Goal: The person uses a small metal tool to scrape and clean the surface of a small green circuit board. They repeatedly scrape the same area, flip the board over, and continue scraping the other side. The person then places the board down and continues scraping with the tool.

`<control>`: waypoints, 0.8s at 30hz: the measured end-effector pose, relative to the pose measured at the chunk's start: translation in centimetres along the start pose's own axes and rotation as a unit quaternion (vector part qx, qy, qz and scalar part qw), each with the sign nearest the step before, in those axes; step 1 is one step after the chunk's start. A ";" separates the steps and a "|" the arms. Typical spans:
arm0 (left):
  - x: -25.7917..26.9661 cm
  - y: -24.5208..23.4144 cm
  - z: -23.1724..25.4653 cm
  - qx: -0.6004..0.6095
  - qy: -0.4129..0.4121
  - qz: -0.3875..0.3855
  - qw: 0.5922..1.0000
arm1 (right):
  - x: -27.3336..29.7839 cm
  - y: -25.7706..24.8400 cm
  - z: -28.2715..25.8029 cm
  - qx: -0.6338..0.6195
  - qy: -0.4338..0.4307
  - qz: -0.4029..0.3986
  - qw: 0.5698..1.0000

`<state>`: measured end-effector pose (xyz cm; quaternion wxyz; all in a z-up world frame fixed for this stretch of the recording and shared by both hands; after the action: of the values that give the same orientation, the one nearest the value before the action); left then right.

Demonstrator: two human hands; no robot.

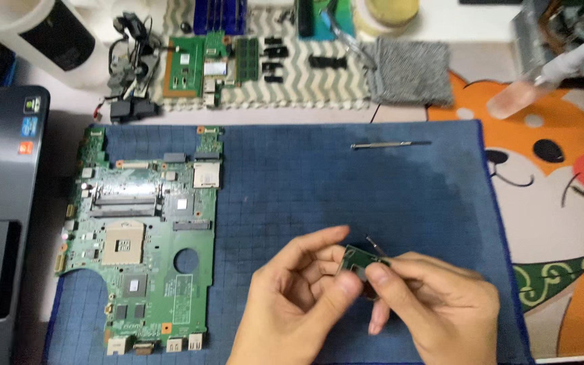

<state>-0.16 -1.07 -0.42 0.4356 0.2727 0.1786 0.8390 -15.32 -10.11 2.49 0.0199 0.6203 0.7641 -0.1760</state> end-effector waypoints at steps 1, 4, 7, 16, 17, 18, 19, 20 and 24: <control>-0.1 0.4 0.1 0.003 0.004 -0.005 1.000 | 0.0 0.0 -0.8 0.002 -0.007 0.002 1.000; -0.1 0.6 0.3 -0.005 -0.067 0.084 0.994 | 0.4 0.0 -2.0 0.030 0.059 0.023 0.998; -0.3 0.3 1.0 -0.023 -0.059 0.106 0.992 | 0.7 -0.3 -1.5 0.050 0.103 0.022 0.993; -0.2 -2.0 1.3 -0.402 0.324 -0.015 0.856 | -2.4 -1.8 1.6 0.282 -0.079 -0.005 0.956; -0.2 -2.1 1.1 -0.438 0.356 0.003 0.825 | -2.4 -1.8 2.4 0.292 -0.086 -0.027 0.952; -0.1 -2.3 0.9 -0.473 0.385 0.021 0.792 | -2.5 -1.8 3.3 0.303 -0.092 -0.051 0.947; -0.2 -2.2 1.0 -0.474 0.383 0.021 0.793 | -2.7 -1.9 3.0 0.304 -0.090 -0.052 0.947; -0.2 -2.2 1.1 -0.491 0.402 0.036 0.772 | -2.8 -1.9 2.8 0.314 -0.081 -0.062 0.944; 0.4 -1.5 1.8 -0.511 0.485 0.044 0.709 | -2.6 -1.7 2.4 0.317 -0.081 -0.068 0.942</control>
<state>1.69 0.17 0.36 0.3244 -0.4281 -0.1029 0.8372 -16.80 -13.52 1.33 -0.1283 0.5244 0.7051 -0.4598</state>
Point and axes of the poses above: each hand's wrist, its own x-axis away from the middle knuckle, its own y-axis out of the palm, z = x × y, the point moved 2 cm from there along -x, towards the middle knuckle, and after that the axes turned 13 degrees about z, right-handed, at the moved point
